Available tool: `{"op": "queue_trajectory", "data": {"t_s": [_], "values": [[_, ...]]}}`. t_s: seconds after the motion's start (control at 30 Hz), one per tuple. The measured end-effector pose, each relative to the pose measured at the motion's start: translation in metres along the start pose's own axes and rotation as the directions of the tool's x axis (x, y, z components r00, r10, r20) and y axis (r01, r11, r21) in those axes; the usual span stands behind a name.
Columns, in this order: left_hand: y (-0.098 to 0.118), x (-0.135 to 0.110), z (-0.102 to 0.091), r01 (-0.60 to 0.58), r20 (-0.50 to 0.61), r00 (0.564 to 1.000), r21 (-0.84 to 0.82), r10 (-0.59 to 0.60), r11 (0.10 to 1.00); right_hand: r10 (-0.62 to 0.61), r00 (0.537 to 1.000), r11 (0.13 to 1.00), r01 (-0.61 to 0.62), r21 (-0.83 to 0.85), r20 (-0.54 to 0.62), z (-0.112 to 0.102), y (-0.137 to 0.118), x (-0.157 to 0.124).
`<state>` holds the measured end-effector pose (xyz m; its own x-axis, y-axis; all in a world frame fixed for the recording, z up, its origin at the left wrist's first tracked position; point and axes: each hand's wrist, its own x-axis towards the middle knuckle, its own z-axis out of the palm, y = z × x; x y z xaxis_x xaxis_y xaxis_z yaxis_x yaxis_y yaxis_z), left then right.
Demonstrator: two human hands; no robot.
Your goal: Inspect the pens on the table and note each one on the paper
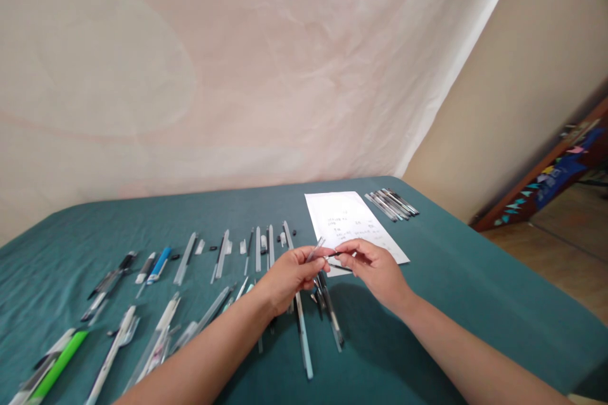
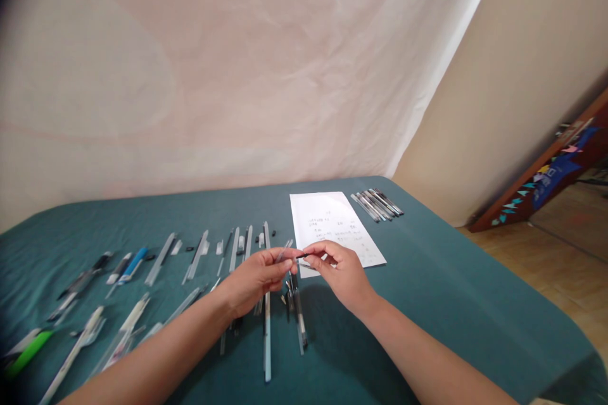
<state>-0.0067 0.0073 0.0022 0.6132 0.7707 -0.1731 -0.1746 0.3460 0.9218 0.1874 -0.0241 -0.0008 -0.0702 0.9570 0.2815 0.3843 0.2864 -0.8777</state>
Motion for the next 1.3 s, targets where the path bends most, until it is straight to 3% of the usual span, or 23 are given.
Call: {"op": "queue_trajectory", "data": {"t_s": [0.37,0.47,0.83,1.3], "values": [[-0.001,0.002,0.004,-0.09,-0.174,0.974,0.287,0.144,0.954,-0.214,0.977,0.972,0.213,-0.1,0.002,-0.002,-0.003,-0.001],[-0.003,0.001,0.006,-0.132,-0.176,0.964,0.332,0.199,0.934,-0.258,0.966,0.959,0.26,-0.11,0.036,-0.001,-0.004,-0.002],[0.008,-0.007,0.017,-0.187,-0.191,0.942,0.385,0.276,0.904,-0.117,0.993,0.988,0.118,-0.098,0.009,0.0,-0.006,-0.005],[0.007,-0.008,0.018,-0.178,-0.156,0.968,0.138,0.199,0.974,-0.227,0.973,0.973,0.225,-0.057,-0.03,-0.006,-0.017,-0.008]]}}
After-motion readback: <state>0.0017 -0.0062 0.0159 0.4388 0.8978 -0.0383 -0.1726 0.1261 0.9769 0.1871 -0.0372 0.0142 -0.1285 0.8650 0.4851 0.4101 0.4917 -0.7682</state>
